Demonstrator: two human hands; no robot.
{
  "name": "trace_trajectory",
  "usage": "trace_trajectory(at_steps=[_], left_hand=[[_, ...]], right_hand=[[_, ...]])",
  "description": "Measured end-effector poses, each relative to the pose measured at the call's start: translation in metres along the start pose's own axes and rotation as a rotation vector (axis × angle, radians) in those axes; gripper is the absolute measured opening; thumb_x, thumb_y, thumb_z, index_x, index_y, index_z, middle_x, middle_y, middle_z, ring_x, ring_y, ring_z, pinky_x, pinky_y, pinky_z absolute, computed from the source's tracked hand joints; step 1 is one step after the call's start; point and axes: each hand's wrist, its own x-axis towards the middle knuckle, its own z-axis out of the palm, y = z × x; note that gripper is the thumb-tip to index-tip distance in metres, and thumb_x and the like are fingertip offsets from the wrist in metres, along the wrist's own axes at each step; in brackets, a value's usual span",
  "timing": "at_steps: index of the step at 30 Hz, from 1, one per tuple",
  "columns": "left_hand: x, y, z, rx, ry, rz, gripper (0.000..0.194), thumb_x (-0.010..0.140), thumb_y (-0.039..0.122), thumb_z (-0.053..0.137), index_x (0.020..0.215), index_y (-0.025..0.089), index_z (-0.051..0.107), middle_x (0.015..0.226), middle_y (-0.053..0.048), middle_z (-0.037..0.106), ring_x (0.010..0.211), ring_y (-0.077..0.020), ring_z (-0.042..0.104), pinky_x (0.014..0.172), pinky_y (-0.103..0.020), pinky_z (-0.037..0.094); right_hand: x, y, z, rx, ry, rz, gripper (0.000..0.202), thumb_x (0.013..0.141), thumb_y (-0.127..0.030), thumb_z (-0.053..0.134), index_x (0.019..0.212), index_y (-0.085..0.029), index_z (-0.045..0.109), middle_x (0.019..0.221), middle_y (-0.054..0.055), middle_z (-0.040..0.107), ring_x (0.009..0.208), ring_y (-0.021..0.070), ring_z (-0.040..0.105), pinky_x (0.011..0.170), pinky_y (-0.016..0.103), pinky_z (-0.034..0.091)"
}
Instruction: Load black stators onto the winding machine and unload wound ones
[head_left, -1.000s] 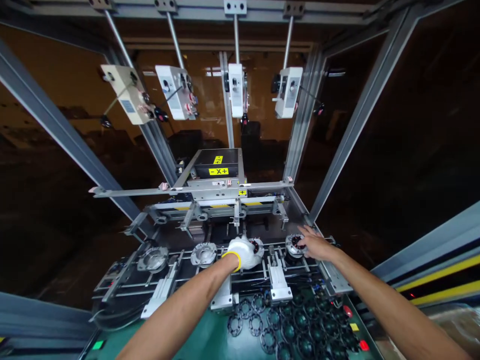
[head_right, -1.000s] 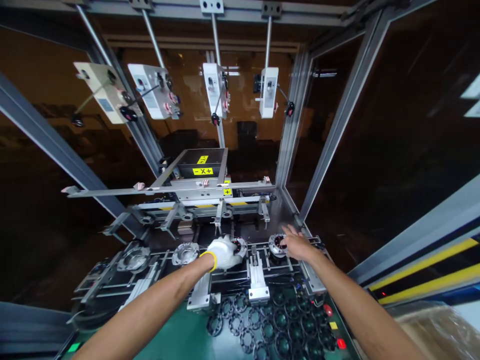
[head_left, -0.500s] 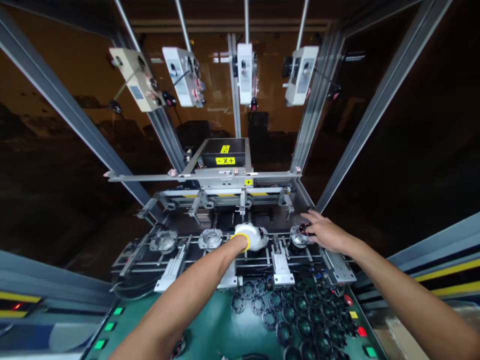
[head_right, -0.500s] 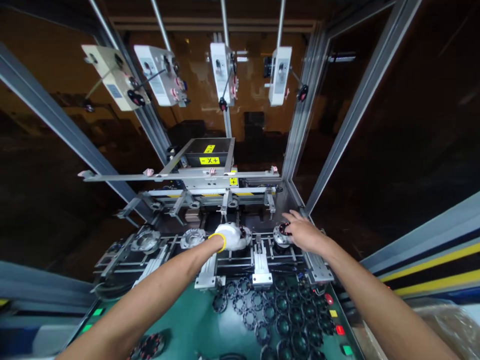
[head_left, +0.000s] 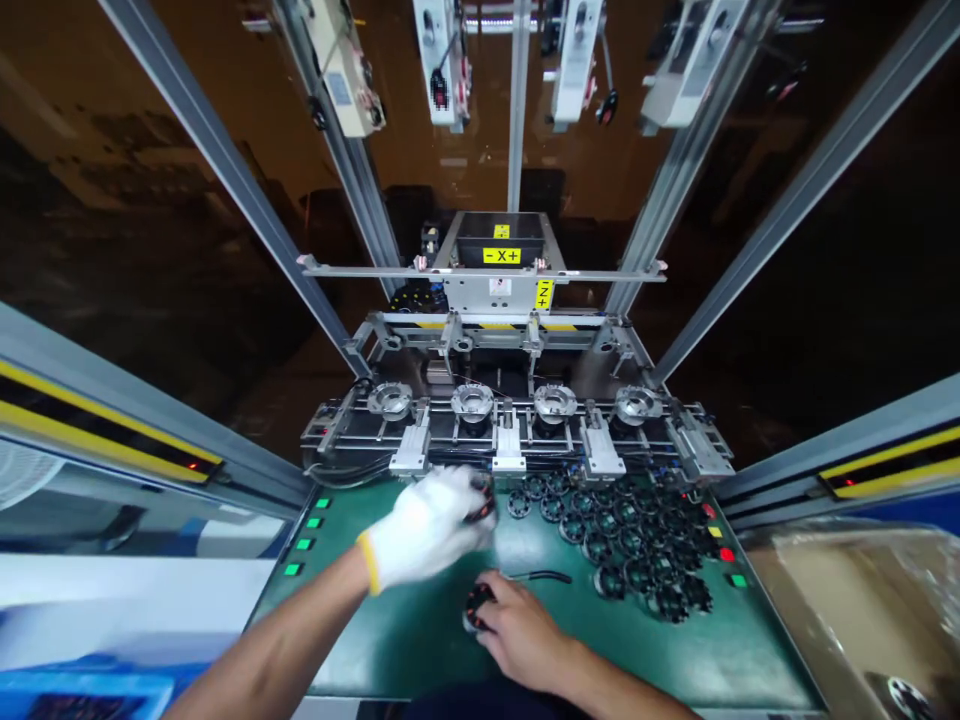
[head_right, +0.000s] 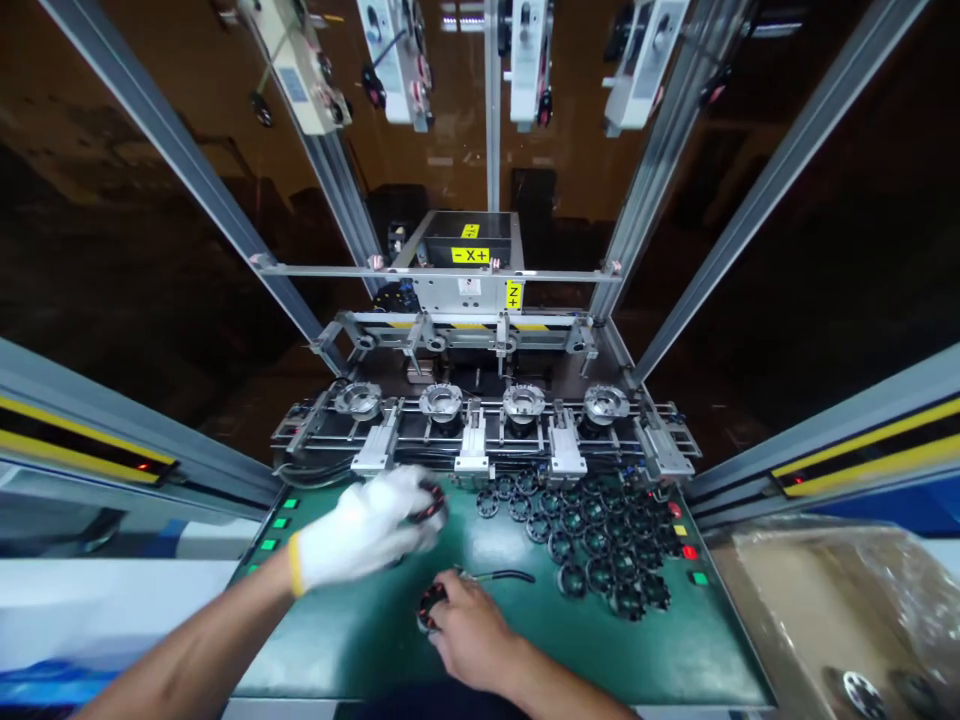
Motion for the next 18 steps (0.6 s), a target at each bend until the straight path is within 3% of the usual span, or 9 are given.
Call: trace_trajectory(at_steps=[2, 4, 6, 8, 10, 11, 12, 15, 18], left_hand=[[-0.050, -0.031, 0.053, -0.010, -0.106, -0.092, 0.019, 0.097, 0.033, 0.059, 0.107, 0.028, 0.075, 0.117, -0.002, 0.062, 0.104, -0.0196, 0.059, 0.086, -0.035, 0.041], [-0.087, -0.059, 0.108, 0.005, -0.307, -0.270, 0.026, 0.099, 0.031, 0.056, 0.112, 0.023, 0.076, 0.124, -0.005, 0.065, 0.116, -0.0213, 0.061, 0.097, -0.033, 0.043], [-0.108, -0.079, 0.154, 0.101, -0.369, -0.431, 0.035, 0.103, 0.030, 0.050, 0.126, 0.025, 0.076, 0.139, -0.009, 0.062, 0.126, -0.0246, 0.059, 0.106, -0.033, 0.040], [-0.114, -0.088, 0.185, 0.171, -0.333, -0.531, 0.044, 0.106, 0.028, 0.041, 0.134, 0.017, 0.073, 0.139, -0.018, 0.061, 0.122, -0.0312, 0.061, 0.103, -0.040, 0.042], [-0.110, -0.089, 0.202, 0.206, -0.248, -0.581, 0.047, 0.107, 0.028, 0.037, 0.138, 0.017, 0.072, 0.144, -0.019, 0.057, 0.128, -0.0328, 0.057, 0.108, -0.042, 0.039], [-0.107, -0.088, 0.207, 0.216, -0.205, -0.600, 0.048, 0.108, 0.028, 0.036, 0.140, 0.020, 0.071, 0.149, -0.016, 0.055, 0.134, -0.0312, 0.054, 0.111, -0.040, 0.036], [-0.104, -0.088, 0.211, 0.214, -0.165, -0.623, 0.048, 0.109, 0.029, 0.036, 0.142, 0.025, 0.070, 0.155, -0.012, 0.050, 0.140, -0.0285, 0.049, 0.114, -0.037, 0.033], [-0.106, -0.092, 0.225, 0.058, -0.017, -0.733, 0.048, 0.109, 0.041, 0.038, 0.144, 0.031, 0.068, 0.166, -0.006, 0.038, 0.147, -0.0232, 0.043, 0.116, -0.032, 0.034], [-0.119, -0.105, 0.245, -0.263, 0.224, -0.828, 0.068, 0.094, 0.059, 0.037, 0.136, 0.020, 0.074, 0.163, -0.012, 0.040, 0.141, -0.0294, 0.049, 0.114, -0.038, 0.042]], right_hand=[[0.034, -0.015, 0.032, -0.282, -0.138, -0.027, 0.041, 0.102, -0.023, 0.051, 0.133, -0.005, 0.071, 0.160, 0.022, 0.040, 0.144, 0.0364, 0.048, 0.129, 0.050, 0.028], [0.062, -0.024, 0.055, -0.456, -0.144, -0.103, 0.043, 0.104, -0.018, 0.043, 0.134, -0.002, 0.068, 0.161, 0.024, 0.039, 0.146, 0.0360, 0.045, 0.128, 0.051, 0.029], [0.079, -0.025, 0.070, -0.533, -0.009, -0.171, 0.039, 0.106, -0.019, 0.041, 0.127, -0.006, 0.070, 0.156, 0.022, 0.047, 0.139, 0.0335, 0.053, 0.121, 0.050, 0.041], [0.077, -0.017, 0.075, -0.525, 0.262, -0.263, 0.030, 0.102, -0.032, 0.059, 0.119, -0.010, 0.071, 0.145, 0.019, 0.057, 0.128, 0.0318, 0.060, 0.111, 0.048, 0.051], [0.054, 0.001, 0.068, -0.461, 0.625, -0.360, 0.041, 0.090, -0.042, 0.076, 0.118, -0.013, 0.068, 0.136, 0.017, 0.063, 0.121, 0.0318, 0.063, 0.102, 0.047, 0.057], [0.035, 0.013, 0.061, -0.429, 0.811, -0.372, 0.041, 0.090, -0.042, 0.076, 0.118, -0.014, 0.067, 0.133, 0.016, 0.065, 0.119, 0.0318, 0.063, 0.100, 0.047, 0.057], [0.014, 0.028, 0.051, -0.421, 0.897, -0.337, 0.034, 0.095, -0.037, 0.069, 0.120, -0.014, 0.064, 0.133, 0.016, 0.065, 0.121, 0.0323, 0.063, 0.101, 0.048, 0.057], [-0.055, 0.079, 0.020, -0.596, 1.051, -0.142, 0.020, 0.101, -0.021, 0.055, 0.116, -0.011, 0.063, 0.134, 0.018, 0.063, 0.127, 0.0337, 0.058, 0.099, 0.051, 0.056], [-0.101, 0.122, 0.006, -0.768, 1.075, 0.044, 0.023, 0.101, -0.024, 0.056, 0.106, -0.006, 0.070, 0.144, 0.026, 0.053, 0.135, 0.0431, 0.049, 0.093, 0.057, 0.056]])
